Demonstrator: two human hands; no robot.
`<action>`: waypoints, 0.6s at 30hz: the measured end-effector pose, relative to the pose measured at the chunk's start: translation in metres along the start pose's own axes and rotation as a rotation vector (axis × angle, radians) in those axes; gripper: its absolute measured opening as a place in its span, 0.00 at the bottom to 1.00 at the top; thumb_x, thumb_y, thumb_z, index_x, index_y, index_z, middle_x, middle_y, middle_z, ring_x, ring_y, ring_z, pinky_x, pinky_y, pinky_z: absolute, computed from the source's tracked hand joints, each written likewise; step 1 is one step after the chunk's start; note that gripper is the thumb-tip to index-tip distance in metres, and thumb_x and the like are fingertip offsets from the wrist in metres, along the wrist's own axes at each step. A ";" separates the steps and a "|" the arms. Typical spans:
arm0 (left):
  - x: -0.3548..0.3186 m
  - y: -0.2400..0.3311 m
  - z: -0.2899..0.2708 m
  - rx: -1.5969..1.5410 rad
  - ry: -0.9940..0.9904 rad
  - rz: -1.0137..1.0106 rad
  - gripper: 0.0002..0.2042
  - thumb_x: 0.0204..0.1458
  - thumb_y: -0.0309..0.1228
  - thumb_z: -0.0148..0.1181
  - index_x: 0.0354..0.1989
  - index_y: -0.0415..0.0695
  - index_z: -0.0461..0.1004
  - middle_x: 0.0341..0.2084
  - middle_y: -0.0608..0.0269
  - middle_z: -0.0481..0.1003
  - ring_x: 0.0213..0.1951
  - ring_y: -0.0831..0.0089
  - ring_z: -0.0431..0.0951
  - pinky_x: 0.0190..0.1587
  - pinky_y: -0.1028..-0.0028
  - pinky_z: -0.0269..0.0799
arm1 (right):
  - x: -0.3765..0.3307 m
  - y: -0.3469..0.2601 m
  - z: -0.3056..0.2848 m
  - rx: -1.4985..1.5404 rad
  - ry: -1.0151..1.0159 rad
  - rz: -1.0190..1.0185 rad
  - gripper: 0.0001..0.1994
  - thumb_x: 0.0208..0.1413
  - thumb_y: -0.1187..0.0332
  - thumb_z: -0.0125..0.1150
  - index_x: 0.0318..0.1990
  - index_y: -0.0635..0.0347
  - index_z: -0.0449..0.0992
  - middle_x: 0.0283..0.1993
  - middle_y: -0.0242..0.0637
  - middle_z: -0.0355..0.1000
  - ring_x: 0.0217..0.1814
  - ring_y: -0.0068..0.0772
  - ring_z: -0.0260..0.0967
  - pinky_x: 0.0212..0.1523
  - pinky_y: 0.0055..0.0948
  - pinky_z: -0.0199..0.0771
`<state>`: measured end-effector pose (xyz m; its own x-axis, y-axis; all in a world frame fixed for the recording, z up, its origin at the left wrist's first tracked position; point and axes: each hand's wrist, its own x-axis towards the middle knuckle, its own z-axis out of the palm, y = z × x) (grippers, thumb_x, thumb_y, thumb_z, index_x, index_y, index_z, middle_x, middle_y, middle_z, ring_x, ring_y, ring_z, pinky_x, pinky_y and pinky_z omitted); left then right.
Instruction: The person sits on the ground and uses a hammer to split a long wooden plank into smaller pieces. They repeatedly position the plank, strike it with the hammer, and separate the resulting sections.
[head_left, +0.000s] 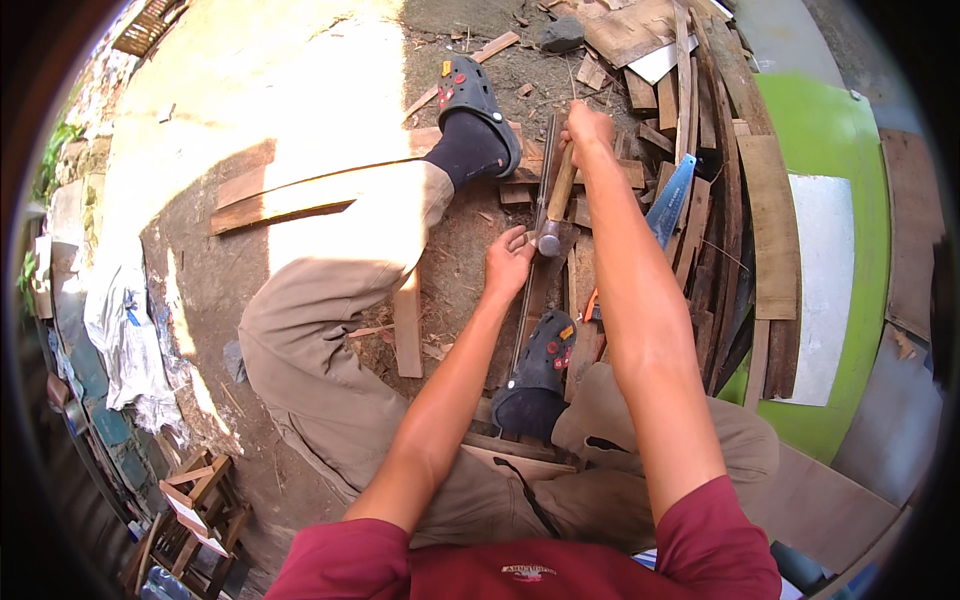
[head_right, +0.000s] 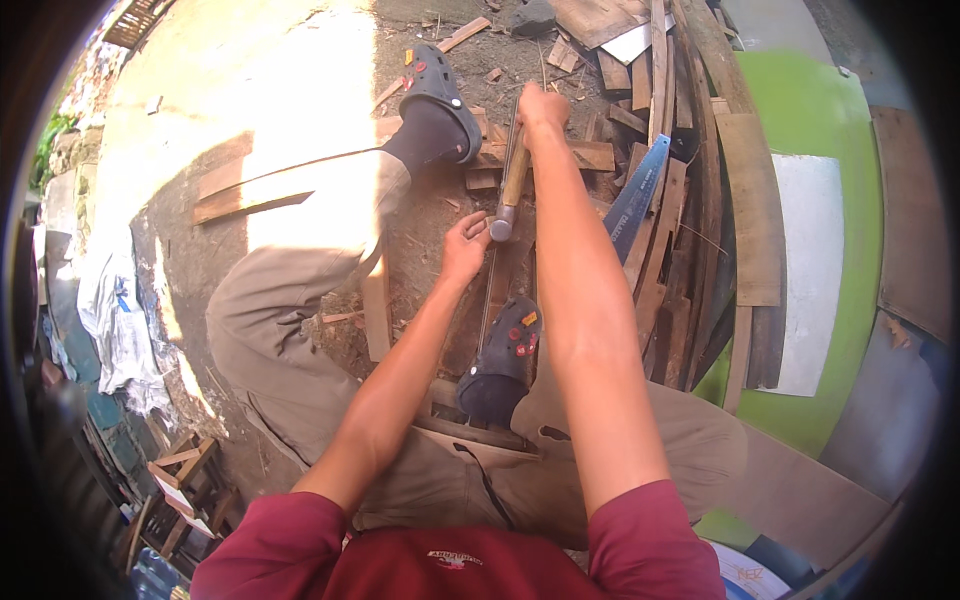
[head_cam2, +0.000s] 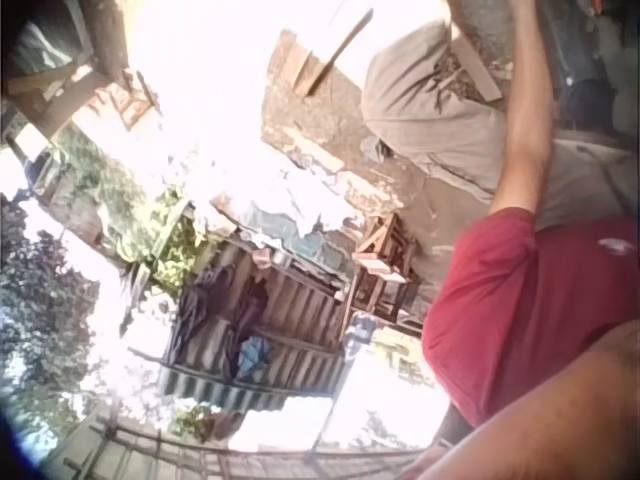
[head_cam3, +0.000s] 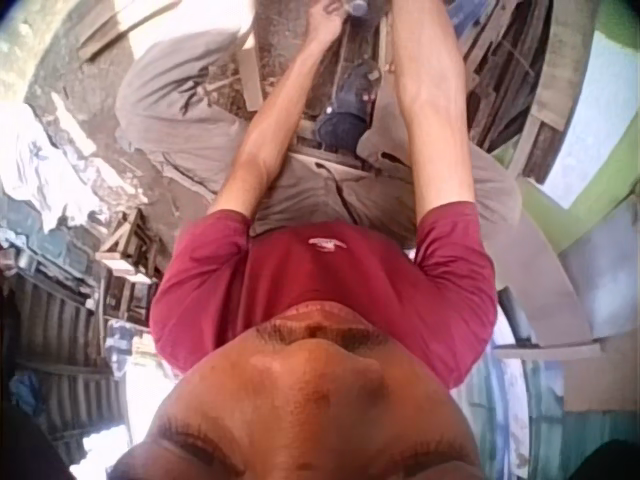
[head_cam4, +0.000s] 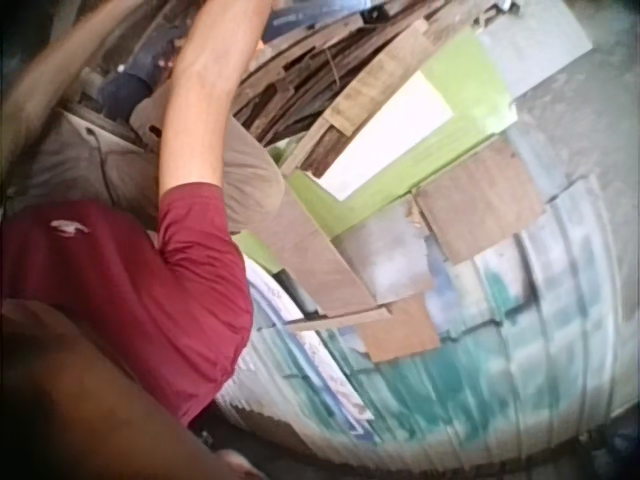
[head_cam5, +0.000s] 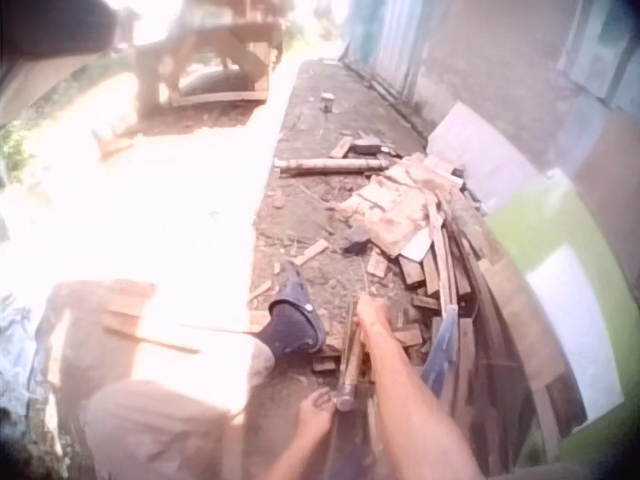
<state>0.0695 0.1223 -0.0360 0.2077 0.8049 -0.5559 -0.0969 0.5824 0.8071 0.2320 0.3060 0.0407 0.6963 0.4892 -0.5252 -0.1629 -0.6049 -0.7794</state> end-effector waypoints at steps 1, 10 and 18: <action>0.000 0.000 -0.001 0.004 0.007 0.012 0.23 0.54 0.24 0.59 0.59 0.29 0.65 0.51 0.43 0.75 0.53 0.63 0.76 0.53 0.71 0.73 | -0.001 -0.001 0.003 0.004 0.023 -0.013 0.14 0.57 0.62 0.56 0.32 0.69 0.70 0.23 0.39 0.68 0.17 0.30 0.63 0.17 0.34 0.65; 0.020 -0.014 -0.006 0.047 -0.018 -0.029 0.23 0.54 0.24 0.59 0.59 0.32 0.67 0.52 0.41 0.74 0.55 0.59 0.75 0.55 0.69 0.70 | 0.000 0.004 -0.012 0.242 -0.066 -0.068 0.15 0.57 0.64 0.55 0.27 0.71 0.69 0.20 0.38 0.65 0.16 0.30 0.63 0.16 0.33 0.64; -0.018 0.017 -0.002 -0.044 -0.159 0.009 0.33 0.50 0.23 0.65 0.65 0.29 0.59 0.57 0.40 0.70 0.52 0.67 0.77 0.50 0.73 0.74 | 0.029 0.004 -0.013 0.269 -0.253 -0.097 0.11 0.54 0.66 0.54 0.25 0.63 0.66 0.19 0.32 0.59 0.15 0.26 0.59 0.15 0.31 0.60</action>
<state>0.0622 0.1182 -0.0132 0.3578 0.7842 -0.5069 -0.1418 0.5822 0.8006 0.2612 0.3097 0.0271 0.5286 0.6962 -0.4858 -0.3060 -0.3776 -0.8740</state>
